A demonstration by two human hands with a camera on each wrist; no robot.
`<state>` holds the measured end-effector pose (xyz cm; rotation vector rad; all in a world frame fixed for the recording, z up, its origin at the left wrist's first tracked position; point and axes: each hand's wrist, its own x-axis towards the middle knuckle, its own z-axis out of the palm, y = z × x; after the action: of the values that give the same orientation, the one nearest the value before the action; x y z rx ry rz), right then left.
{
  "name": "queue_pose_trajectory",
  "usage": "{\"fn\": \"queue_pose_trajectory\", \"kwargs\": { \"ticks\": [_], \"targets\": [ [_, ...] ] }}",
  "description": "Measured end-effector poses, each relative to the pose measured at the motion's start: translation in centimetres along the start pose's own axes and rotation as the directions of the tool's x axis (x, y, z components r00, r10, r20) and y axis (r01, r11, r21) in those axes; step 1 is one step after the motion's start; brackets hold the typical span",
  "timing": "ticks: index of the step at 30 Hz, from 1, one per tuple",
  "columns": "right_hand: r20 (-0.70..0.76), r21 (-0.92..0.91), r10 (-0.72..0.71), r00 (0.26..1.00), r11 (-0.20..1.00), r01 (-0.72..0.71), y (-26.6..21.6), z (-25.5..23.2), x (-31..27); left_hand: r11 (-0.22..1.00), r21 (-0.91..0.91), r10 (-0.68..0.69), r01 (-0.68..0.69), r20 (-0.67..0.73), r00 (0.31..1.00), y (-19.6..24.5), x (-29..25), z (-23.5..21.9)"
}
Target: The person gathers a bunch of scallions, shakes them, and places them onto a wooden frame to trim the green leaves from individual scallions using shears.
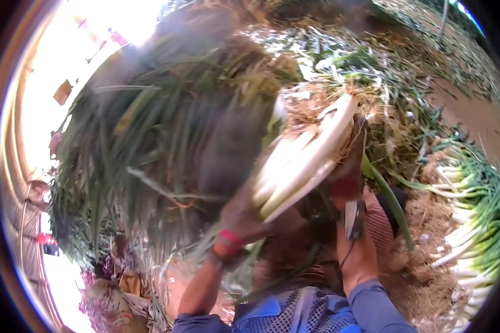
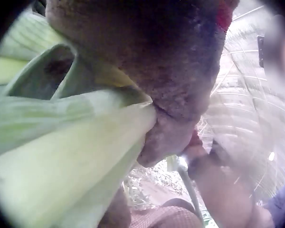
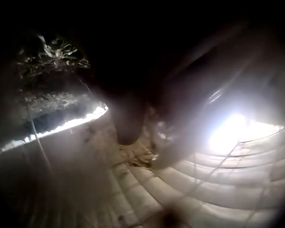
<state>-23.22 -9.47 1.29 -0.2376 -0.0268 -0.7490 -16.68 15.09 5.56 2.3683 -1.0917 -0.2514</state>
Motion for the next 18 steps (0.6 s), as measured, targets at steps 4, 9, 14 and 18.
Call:
{"fn": "queue_pose_trajectory", "kwargs": {
  "ticks": [4, 9, 14, 18],
  "targets": [
    [-0.132, -0.395, -0.146, 0.98, 0.915, 0.083, -4.9, -3.2, 5.6, 0.994, 0.107, -0.015, 0.017, -0.018, 1.0, 0.0, 0.2, -0.2],
    [-0.358, -0.58, -0.057, 0.932, 0.796, -0.174, -8.4, -2.6, 15.9, 0.972, 0.232, -0.034, 0.044, -0.047, 0.998, -0.6, 0.8, 1.4],
    [-0.405, -0.915, -0.311, 0.86, 0.135, -0.381, -13.9, -6.1, 19.7, 0.942, 0.327, -0.04, 0.069, -0.095, 0.995, -1.0, 0.7, 2.0],
    [-0.207, -0.746, -0.093, 0.974, 0.659, -0.095, -35.1, -15.1, 25.9, 0.91, 0.408, -0.031, 0.074, -0.111, 0.993, -2.6, -0.2, 1.6]
  ]
}}
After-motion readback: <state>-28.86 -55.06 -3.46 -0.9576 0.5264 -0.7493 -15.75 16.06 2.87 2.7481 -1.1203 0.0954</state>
